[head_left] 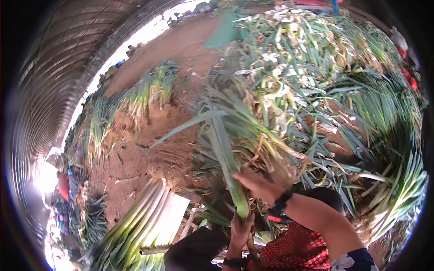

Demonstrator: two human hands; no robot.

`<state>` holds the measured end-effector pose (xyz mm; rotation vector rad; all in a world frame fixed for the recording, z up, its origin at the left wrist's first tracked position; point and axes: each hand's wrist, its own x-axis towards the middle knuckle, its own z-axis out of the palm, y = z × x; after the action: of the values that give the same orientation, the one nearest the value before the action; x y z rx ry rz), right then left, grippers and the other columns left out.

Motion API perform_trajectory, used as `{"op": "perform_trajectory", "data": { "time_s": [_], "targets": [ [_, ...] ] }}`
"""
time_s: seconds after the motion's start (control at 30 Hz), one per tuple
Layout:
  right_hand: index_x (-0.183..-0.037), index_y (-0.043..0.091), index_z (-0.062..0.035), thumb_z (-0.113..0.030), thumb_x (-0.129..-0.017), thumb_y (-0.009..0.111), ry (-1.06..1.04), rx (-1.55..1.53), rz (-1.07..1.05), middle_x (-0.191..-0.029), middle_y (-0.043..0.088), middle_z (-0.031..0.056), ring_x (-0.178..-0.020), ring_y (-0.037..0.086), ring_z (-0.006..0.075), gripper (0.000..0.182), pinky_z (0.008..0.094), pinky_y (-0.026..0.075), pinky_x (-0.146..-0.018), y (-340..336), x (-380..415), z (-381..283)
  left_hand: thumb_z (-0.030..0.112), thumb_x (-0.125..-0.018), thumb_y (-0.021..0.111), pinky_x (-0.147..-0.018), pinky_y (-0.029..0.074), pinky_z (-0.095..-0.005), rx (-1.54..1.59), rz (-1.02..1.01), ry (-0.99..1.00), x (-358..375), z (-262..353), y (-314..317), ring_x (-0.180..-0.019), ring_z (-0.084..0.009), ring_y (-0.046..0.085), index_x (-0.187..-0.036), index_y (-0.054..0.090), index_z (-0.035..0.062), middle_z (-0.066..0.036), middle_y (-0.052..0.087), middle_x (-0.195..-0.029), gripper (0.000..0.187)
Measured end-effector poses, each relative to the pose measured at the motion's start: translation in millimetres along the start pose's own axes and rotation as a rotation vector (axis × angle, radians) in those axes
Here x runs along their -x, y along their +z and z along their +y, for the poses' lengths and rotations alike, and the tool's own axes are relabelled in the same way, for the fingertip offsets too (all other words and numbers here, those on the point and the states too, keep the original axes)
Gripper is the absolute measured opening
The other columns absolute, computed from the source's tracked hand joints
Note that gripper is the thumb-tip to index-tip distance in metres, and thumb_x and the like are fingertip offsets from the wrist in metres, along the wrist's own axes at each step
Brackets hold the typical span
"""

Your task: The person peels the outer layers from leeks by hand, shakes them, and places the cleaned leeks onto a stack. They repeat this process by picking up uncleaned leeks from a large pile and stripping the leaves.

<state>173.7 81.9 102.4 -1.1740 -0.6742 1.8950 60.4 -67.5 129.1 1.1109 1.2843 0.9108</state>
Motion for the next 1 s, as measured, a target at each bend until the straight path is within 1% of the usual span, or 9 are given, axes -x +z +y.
{"op": "perform_trajectory", "data": {
  "time_s": [0.03, 0.3, 0.33, 0.5, 0.57, 0.67, 0.77, 0.87, 1.0],
  "targets": [
    [-0.125, 0.052, -0.0055, -0.028, -0.089, 0.061, 0.056, -0.033, -0.061, -0.107, 0.062, 0.0093, -0.094, 0.061, 0.0208, 0.043, 0.0409, 0.048, -0.079, -0.7, -3.7, 13.9, 0.014, -0.089, 0.063, -0.060, 0.045, -0.0283, -0.175, 0.052, 0.192, 8.6, -3.8, 3.4, -0.069, -0.0103, 0.053, -0.115, 0.054, -0.0009, -0.005, 0.059, -0.081, 0.031],
    [-0.117, 0.051, 0.0088, -0.020, -0.077, 0.070, 0.093, 0.347, 0.196, -0.098, 0.061, 0.0213, -0.092, 0.059, 0.0283, 0.054, 0.0397, 0.046, -0.077, 54.5, 23.9, 23.5, 0.013, -0.084, 0.070, -0.057, 0.046, -0.0309, -0.141, 0.138, -0.116, 44.7, -2.2, -14.8, -0.066, -0.0135, 0.055, -0.113, 0.052, -0.0056, -0.008, 0.059, -0.079, 0.038],
    [-0.117, 0.050, 0.0090, -0.018, -0.076, 0.068, -0.013, 0.277, 0.142, -0.098, 0.061, 0.0210, -0.092, 0.059, 0.0283, 0.052, 0.0404, 0.046, -0.077, 62.1, 30.4, 14.1, 0.011, -0.084, 0.071, -0.056, 0.047, -0.0325, -0.556, 0.249, 0.376, 41.6, -10.5, -18.2, -0.065, -0.0156, 0.055, -0.114, 0.049, -0.0092, -0.010, 0.058, -0.078, 0.042],
    [-0.130, 0.045, 0.0089, -0.038, -0.085, 0.066, -0.298, 0.444, -0.159, -0.119, 0.057, 0.0305, -0.108, 0.059, 0.0327, 0.068, 0.0419, 0.048, -0.091, 47.3, 65.3, -52.7, 0.009, -0.085, 0.069, -0.057, 0.049, -0.0348, -0.283, 0.234, 0.085, 29.3, 12.1, -12.0, -0.065, -0.0198, 0.056, -0.121, 0.044, -0.0140, -0.014, 0.057, -0.079, 0.050],
    [-0.136, 0.044, 0.0035, -0.048, -0.092, 0.054, -0.399, 0.559, -0.104, -0.120, 0.061, 0.0236, -0.099, 0.064, 0.0319, 0.069, 0.0429, 0.048, -0.092, 17.0, 27.8, -38.8, 0.009, -0.086, 0.069, -0.058, 0.048, -0.0318, -0.371, 0.339, 0.287, -3.6, -19.3, -19.8, -0.066, -0.0181, 0.055, -0.123, 0.044, -0.0138, -0.011, 0.058, -0.081, 0.050],
    [-0.104, 0.065, -0.0018, -0.034, -0.093, 0.058, -0.277, 0.438, -0.077, -0.089, 0.065, 0.0085, -0.075, 0.059, 0.0162, 0.035, 0.0330, 0.050, -0.065, -54.7, -4.3, -50.8, 0.013, -0.086, 0.070, -0.062, 0.048, -0.0280, -0.274, 0.321, 0.110, -68.3, -41.2, -26.2, -0.072, -0.0154, 0.057, -0.122, 0.049, -0.0077, -0.007, 0.060, -0.089, 0.047],
    [-0.096, 0.067, -0.0038, -0.025, -0.085, 0.059, -0.240, 0.614, 0.541, -0.077, 0.064, 0.0037, -0.068, 0.058, 0.0142, 0.025, 0.0316, 0.049, -0.063, -134.0, -51.6, -26.5, 0.015, -0.087, 0.069, -0.062, 0.048, -0.0277, -0.196, 0.269, -0.007, -106.8, -64.8, -29.6, -0.073, -0.0154, 0.057, -0.122, 0.051, -0.0040, -0.007, 0.061, -0.091, 0.044],
    [-0.105, 0.069, -0.0068, -0.033, -0.084, 0.058, -0.196, 0.817, 0.838, -0.092, 0.070, 0.0208, -0.083, 0.068, 0.0348, 0.035, 0.0432, 0.053, -0.074, -186.2, -52.4, -14.5, 0.016, -0.087, 0.068, -0.062, 0.049, -0.0286, -0.048, 0.148, -0.281, -118.5, -129.6, -37.6, -0.073, -0.0145, 0.059, -0.121, 0.052, -0.0013, -0.007, 0.062, -0.091, 0.041],
    [-0.104, 0.068, -0.0049, -0.033, -0.087, 0.051, -0.072, 0.903, 0.853, -0.110, 0.064, 0.0257, -0.100, 0.062, 0.0426, 0.037, 0.0484, 0.050, -0.086, -213.3, -46.1, 7.3, 0.014, -0.088, 0.066, -0.060, 0.050, -0.0309, -0.002, 0.163, -0.394, -85.4, -162.8, -30.8, -0.073, -0.0133, 0.060, -0.120, 0.054, -0.0008, -0.007, 0.063, -0.091, 0.038]
  ]
}}
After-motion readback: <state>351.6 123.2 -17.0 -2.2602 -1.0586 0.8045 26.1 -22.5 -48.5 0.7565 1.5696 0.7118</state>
